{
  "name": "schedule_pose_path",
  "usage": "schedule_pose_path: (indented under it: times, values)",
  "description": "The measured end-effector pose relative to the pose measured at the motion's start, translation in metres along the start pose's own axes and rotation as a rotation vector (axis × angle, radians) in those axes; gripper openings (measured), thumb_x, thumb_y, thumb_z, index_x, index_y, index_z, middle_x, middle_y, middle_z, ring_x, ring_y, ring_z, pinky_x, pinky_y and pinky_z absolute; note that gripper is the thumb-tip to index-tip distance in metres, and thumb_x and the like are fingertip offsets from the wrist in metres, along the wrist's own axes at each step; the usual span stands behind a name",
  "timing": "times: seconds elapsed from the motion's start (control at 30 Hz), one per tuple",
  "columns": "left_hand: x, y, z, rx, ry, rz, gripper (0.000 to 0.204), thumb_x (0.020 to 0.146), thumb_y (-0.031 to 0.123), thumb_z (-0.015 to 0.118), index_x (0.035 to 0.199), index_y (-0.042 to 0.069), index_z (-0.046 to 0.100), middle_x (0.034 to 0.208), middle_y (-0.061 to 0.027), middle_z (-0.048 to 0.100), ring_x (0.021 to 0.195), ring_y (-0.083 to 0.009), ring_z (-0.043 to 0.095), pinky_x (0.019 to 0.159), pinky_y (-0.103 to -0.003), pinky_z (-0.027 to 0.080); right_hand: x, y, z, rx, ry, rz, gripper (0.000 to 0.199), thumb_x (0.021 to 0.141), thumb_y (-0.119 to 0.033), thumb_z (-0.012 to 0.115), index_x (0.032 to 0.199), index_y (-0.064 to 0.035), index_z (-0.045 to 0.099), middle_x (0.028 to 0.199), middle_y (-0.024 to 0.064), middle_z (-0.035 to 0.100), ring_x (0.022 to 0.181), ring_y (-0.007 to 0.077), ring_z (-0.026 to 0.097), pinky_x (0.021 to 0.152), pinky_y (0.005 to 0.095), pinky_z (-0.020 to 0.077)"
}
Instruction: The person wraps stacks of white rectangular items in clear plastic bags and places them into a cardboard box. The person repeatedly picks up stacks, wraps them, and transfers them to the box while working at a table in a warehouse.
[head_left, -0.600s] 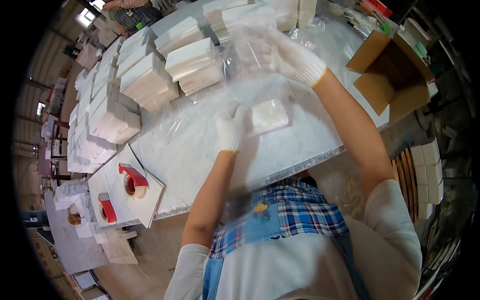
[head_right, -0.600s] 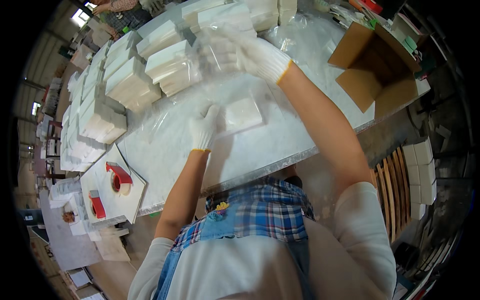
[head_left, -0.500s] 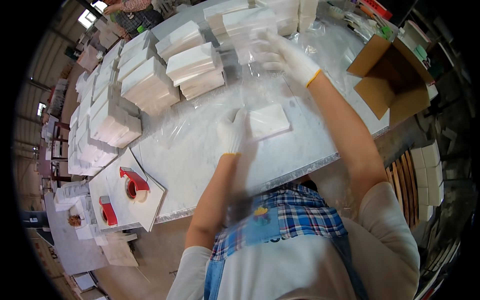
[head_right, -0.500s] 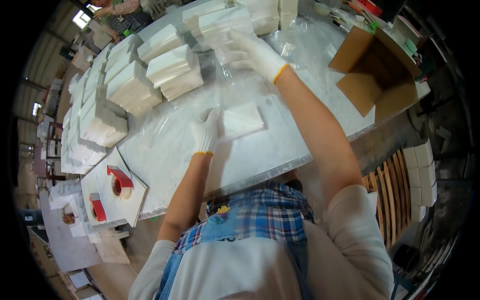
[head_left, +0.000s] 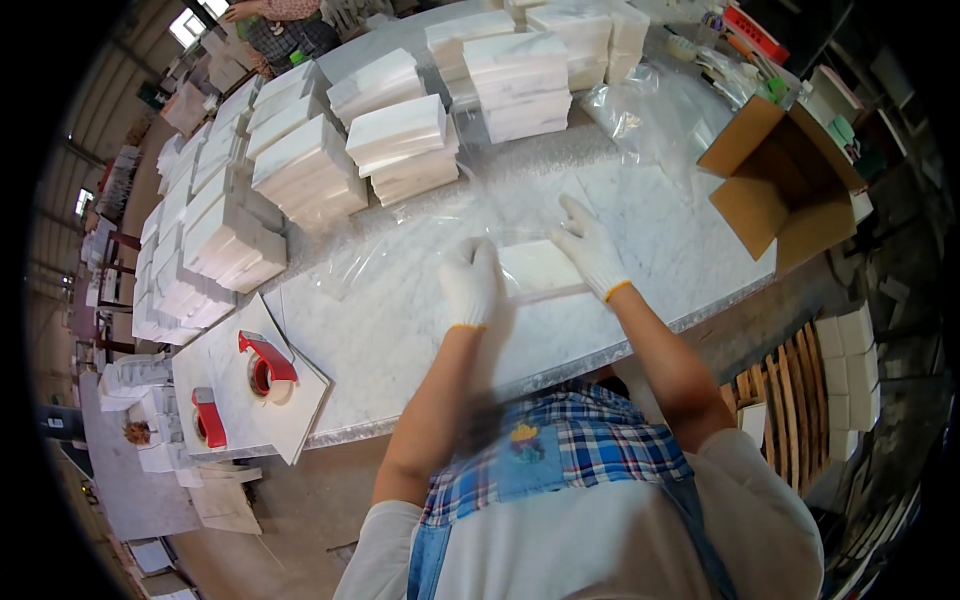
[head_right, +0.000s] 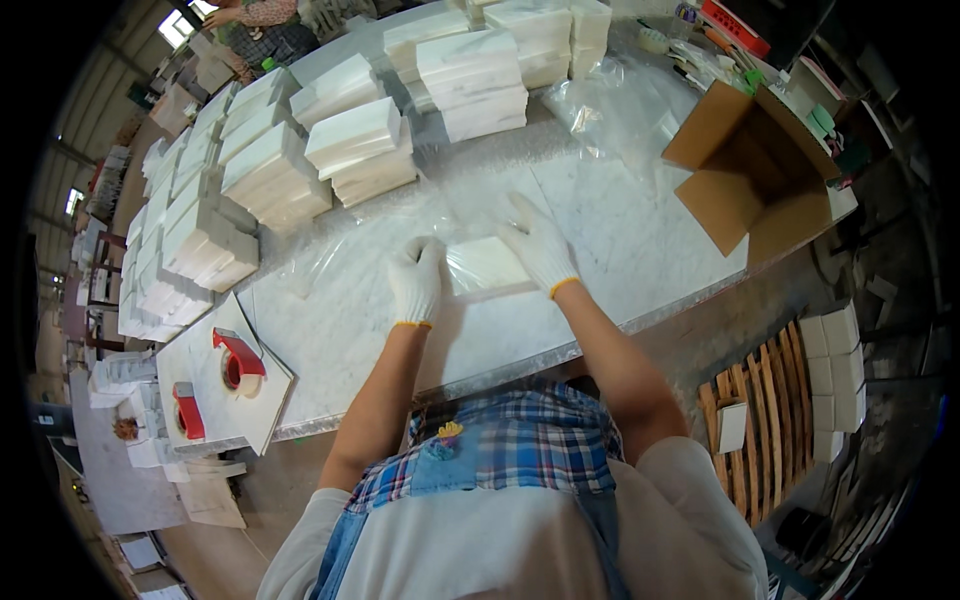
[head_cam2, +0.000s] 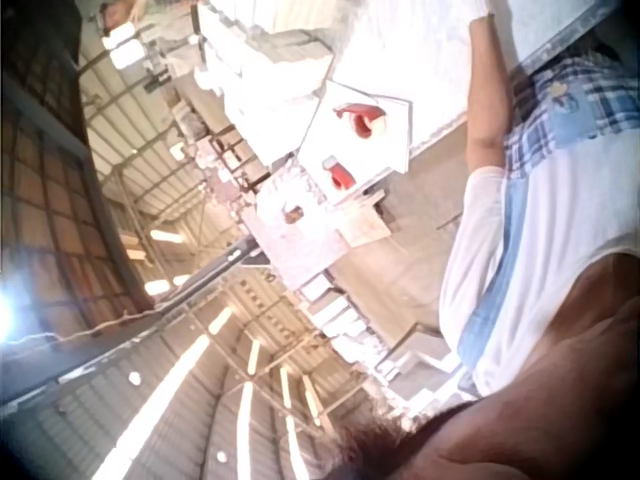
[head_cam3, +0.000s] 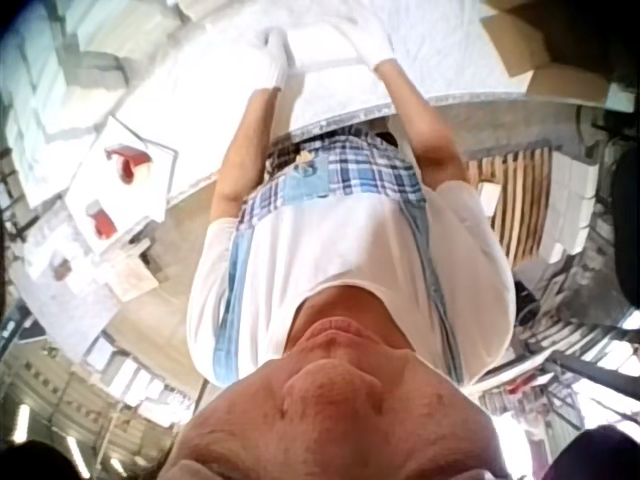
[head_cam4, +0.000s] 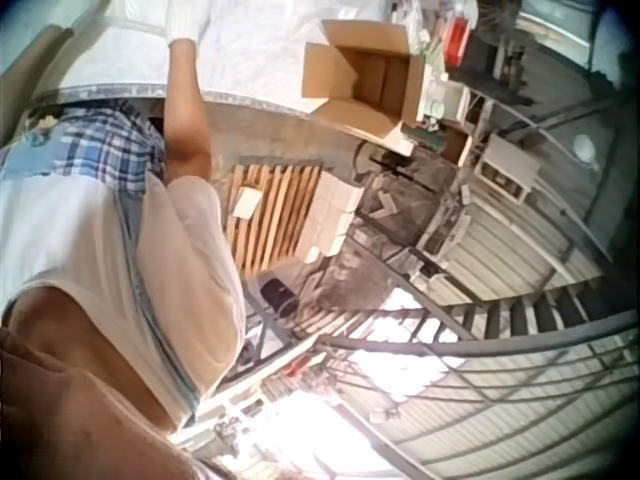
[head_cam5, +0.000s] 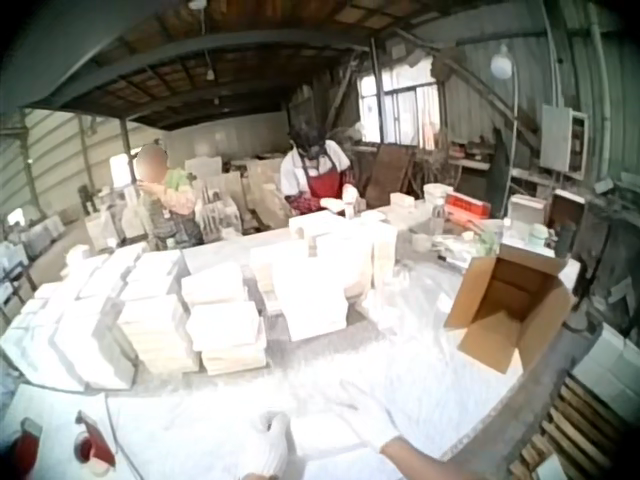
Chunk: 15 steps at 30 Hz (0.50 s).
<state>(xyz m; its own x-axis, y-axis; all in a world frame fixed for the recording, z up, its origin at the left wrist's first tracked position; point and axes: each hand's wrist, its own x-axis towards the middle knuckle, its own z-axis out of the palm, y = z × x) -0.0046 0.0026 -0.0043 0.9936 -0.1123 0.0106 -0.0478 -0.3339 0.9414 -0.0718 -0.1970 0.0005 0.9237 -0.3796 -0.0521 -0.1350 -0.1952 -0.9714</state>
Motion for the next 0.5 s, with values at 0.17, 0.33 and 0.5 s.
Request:
schedule_pose_path:
  times: [0.17, 0.33, 0.5]
  values:
    - [-0.018, 0.003, -0.003, -0.018, -0.063, -0.181, 0.033, 0.094, 0.026, 0.065, 0.104, -0.003, 0.077, 0.081, -0.0189, 0.074, 0.078, -0.0238, 0.072, 0.075, -0.038, 0.055, -0.02, -0.007, -0.013, 0.084, -0.019, 0.128, 0.075, 0.092, -0.018, 0.073, 0.157, 0.0034, 0.043, 0.154, 0.0212, 0.055, 0.137, 0.0308, 0.057, 0.112, 0.0373, 0.0468]
    - [0.012, 0.02, -0.005, 0.06, -0.285, -0.156, 0.033, 0.093, 0.029, 0.067, 0.092, -0.002, 0.079, 0.081, -0.0136, 0.074, 0.069, -0.02, 0.068, 0.066, -0.036, 0.052, 0.014, 0.011, -0.015, 0.049, -0.054, 0.102, 0.069, 0.091, -0.017, 0.072, 0.154, 0.0004, 0.05, 0.152, 0.0184, 0.058, 0.132, 0.0283, 0.06, 0.109, 0.0366, 0.0491]
    - [0.022, 0.014, -0.012, 0.357, -0.201, -0.027, 0.036, 0.09, 0.035, 0.066, 0.088, 0.002, 0.08, 0.086, -0.0184, 0.075, 0.076, -0.033, 0.072, 0.071, -0.043, 0.054, 0.039, 0.024, -0.009, -0.023, -0.092, 0.086, 0.061, 0.092, -0.022, 0.072, 0.148, -0.0025, 0.058, 0.141, 0.0173, 0.067, 0.123, 0.0257, 0.066, 0.105, 0.0356, 0.0513]
